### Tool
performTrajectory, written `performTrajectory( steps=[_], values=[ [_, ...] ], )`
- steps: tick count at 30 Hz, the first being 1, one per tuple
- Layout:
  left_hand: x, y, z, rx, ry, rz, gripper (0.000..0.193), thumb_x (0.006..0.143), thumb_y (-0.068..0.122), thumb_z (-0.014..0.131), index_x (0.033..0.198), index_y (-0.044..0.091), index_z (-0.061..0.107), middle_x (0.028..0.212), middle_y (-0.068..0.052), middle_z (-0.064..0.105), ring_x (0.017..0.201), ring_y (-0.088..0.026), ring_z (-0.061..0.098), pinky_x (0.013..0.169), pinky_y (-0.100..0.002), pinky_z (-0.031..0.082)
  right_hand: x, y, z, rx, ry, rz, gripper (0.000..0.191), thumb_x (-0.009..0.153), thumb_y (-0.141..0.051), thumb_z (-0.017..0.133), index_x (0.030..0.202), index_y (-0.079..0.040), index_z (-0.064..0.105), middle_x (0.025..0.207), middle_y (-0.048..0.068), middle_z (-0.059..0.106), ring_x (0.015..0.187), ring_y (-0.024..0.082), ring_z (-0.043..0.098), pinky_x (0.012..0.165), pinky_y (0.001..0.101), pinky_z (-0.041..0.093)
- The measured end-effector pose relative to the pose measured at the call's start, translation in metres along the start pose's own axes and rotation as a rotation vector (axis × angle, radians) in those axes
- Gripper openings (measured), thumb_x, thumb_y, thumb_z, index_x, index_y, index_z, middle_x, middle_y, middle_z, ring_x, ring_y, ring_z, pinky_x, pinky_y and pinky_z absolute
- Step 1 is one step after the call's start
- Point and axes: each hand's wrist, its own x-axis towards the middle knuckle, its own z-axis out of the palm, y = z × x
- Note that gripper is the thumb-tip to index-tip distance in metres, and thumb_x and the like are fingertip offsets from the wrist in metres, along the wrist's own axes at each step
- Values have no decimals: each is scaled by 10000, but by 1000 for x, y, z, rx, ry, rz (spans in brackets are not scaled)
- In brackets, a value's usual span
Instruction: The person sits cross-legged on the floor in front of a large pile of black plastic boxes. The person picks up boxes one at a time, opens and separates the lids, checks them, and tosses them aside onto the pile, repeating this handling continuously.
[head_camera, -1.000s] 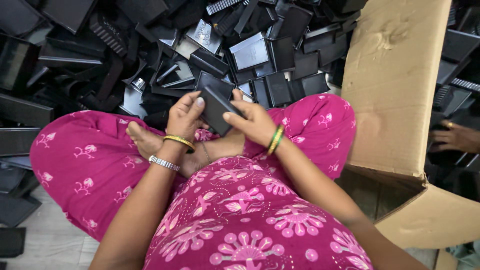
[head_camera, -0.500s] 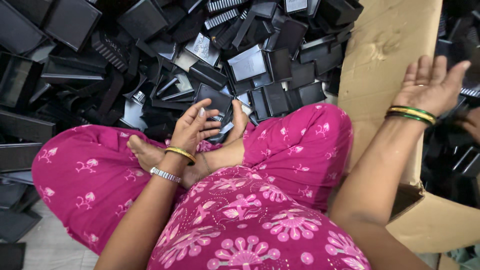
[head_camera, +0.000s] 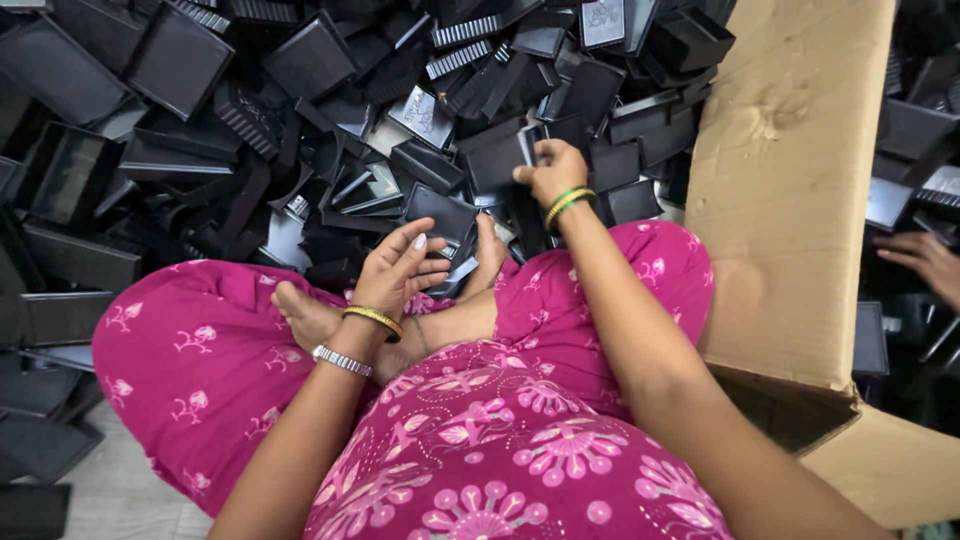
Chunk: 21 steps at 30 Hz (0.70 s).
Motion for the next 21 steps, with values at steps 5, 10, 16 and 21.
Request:
performTrajectory(
  steps=[5,10,16,21],
  values=[
    [3,-1,9,-23,-46,44,525,997,127,676,1490,63,509,1264,-142,665,1000,-216,708,855,-355,626,-43,10,-9,283,-142,-240,496,646,90,856,1107,-13,703,1075,40,579,937,133,624,812,270,556],
    [-5,10,16,-163,-89,162,772,920,46,696,1570,213,317,1345,-123,594,1075,-253,705,876,-399,634,-99,6,4,556,-421,-302,538,773,177,758,1231,-47,586,1231,44,567,1143,134,619,976,287,561],
    [-6,13,12,-164,-63,268,741,946,-59,719,1595,94,397,1345,-119,591,1192,-243,657,996,-427,612,-130,-8,19,547,-595,-309,624,796,35,826,1308,-88,491,1332,46,543,1183,117,556,992,287,504],
    [-1,7,10,-185,-52,245,658,949,-37,694,1538,126,448,1343,-135,603,1172,-258,671,972,-431,614,-138,-1,32,717,-452,-177,463,922,-80,792,1321,-47,561,1365,76,587,1218,150,574,1052,306,488]
  ],
)
